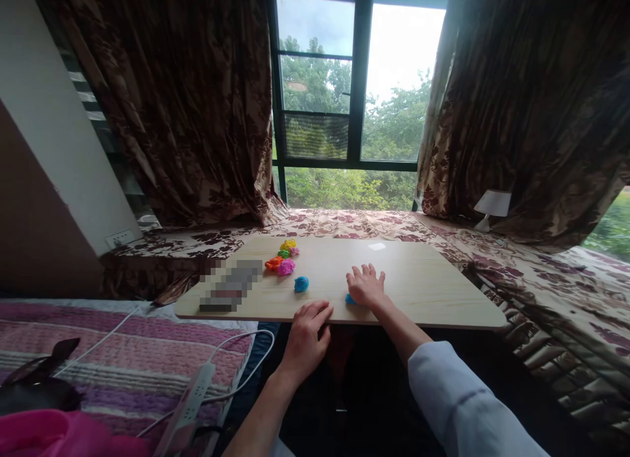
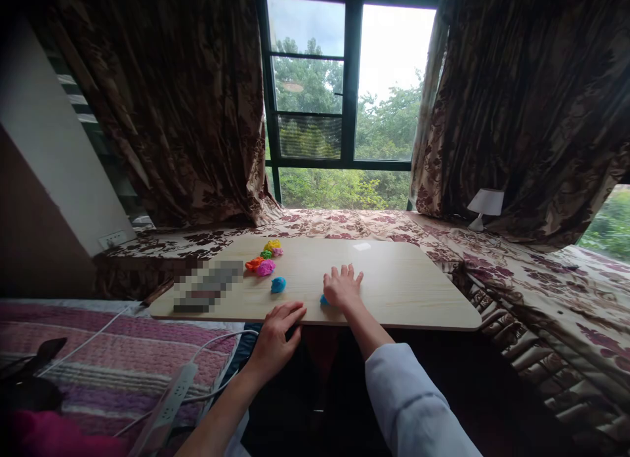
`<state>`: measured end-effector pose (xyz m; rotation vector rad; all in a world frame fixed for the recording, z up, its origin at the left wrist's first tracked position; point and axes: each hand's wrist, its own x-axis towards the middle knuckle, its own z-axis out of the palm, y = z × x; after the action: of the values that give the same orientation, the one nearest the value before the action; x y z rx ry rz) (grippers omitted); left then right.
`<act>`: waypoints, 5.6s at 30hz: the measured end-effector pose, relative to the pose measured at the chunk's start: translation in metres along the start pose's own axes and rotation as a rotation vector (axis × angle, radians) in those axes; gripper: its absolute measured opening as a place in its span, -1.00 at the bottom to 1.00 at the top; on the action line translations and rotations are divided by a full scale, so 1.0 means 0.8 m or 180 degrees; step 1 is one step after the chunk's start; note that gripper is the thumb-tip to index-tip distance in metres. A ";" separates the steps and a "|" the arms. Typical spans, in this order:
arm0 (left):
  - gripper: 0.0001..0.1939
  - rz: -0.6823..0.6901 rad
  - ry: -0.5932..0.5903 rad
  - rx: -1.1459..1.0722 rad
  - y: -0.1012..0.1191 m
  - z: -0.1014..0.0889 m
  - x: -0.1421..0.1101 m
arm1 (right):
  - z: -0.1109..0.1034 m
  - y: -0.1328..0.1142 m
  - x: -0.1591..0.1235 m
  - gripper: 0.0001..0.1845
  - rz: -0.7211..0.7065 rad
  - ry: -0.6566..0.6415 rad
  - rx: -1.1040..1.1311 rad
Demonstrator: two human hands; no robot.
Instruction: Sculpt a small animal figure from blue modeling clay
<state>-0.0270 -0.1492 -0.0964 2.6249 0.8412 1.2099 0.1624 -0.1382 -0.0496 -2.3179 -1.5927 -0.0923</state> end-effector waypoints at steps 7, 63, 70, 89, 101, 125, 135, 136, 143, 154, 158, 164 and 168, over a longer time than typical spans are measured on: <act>-0.59 -0.0011 -0.0010 -0.0100 -0.002 0.005 -0.001 | 0.007 0.003 -0.045 -0.47 -0.0298 -0.0106 -0.0070; -0.75 -0.0520 -0.0320 -0.1893 0.054 0.031 0.081 | -0.056 0.007 0.024 -0.67 -0.0388 0.0594 0.0408; -0.76 -0.0532 -0.0287 -0.1851 0.049 0.035 0.078 | -0.042 0.003 0.017 -0.67 -0.0418 0.0596 0.0213; -0.75 -0.0583 -0.0248 -0.1807 0.048 0.038 0.075 | -0.045 -0.003 0.016 -0.62 -0.0555 0.0948 0.0218; -0.75 -0.0606 -0.0249 -0.1734 0.045 0.039 0.073 | -0.050 -0.004 0.023 -0.61 -0.0523 0.0923 0.0185; -0.68 -0.1687 0.0132 -0.3006 0.043 0.019 0.069 | -0.078 0.023 0.003 -0.67 -0.0443 0.0793 0.1993; -0.60 -0.2242 0.0127 -0.4222 0.074 -0.010 0.055 | -0.048 0.028 -0.104 -0.69 -0.1051 0.0342 0.3327; -0.56 -0.2216 0.0120 -0.4234 0.076 -0.015 0.053 | -0.051 0.026 -0.106 -0.72 -0.1068 0.0388 0.3373; -0.62 -0.2033 0.0292 -0.3523 0.086 -0.039 0.048 | -0.084 0.020 -0.121 -0.67 -0.1398 0.0423 0.3378; -0.71 -0.0603 0.0194 -0.1742 0.127 -0.099 0.028 | -0.138 0.015 -0.167 -0.73 -0.1760 0.0291 0.3512; -0.73 -0.0452 0.0171 -0.1471 0.136 -0.111 0.026 | -0.146 0.017 -0.180 -0.68 -0.1765 0.0233 0.3670; -0.70 -0.0412 0.0061 -0.1538 0.139 -0.111 0.028 | -0.141 0.016 -0.182 -0.71 -0.1636 0.0377 0.3666; -0.71 -0.0653 0.0080 -0.1514 0.142 -0.112 0.028 | -0.142 0.018 -0.183 -0.63 -0.1561 0.0277 0.3652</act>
<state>-0.0323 -0.2419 0.0165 2.0977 0.6997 1.2108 0.1359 -0.3081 0.0199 -1.0309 -1.5167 0.4740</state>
